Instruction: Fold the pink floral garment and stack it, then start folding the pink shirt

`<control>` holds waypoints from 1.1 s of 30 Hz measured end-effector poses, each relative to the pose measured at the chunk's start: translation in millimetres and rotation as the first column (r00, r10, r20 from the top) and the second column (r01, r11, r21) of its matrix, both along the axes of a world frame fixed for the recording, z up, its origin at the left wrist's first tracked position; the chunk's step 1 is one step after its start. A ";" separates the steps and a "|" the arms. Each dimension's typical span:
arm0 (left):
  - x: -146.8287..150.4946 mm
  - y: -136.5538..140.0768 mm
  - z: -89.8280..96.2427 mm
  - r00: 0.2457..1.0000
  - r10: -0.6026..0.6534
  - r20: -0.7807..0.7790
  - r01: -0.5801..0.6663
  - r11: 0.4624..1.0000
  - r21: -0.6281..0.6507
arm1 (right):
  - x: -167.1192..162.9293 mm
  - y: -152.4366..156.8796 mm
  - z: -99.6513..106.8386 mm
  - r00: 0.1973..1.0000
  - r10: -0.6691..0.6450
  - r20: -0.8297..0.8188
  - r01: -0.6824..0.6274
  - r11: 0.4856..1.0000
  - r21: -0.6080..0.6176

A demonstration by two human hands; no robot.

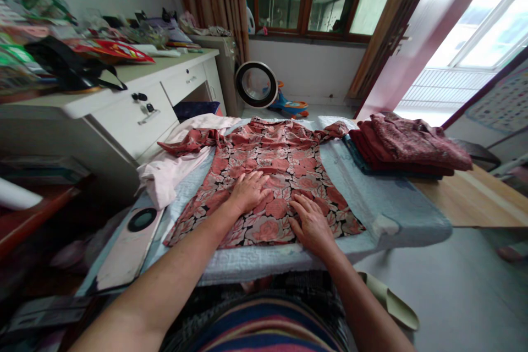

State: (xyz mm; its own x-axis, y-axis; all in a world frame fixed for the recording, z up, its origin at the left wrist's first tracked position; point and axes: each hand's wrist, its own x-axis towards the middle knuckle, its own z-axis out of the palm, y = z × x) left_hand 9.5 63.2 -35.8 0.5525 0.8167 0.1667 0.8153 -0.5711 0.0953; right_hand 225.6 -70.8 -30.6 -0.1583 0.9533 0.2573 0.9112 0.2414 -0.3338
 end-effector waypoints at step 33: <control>38.1 -85.8 -5.7 0.985 -0.164 0.062 0.168 0.984 -0.055 | 44.1 6.8 -7.3 0.975 -0.208 0.080 0.208 0.978 0.009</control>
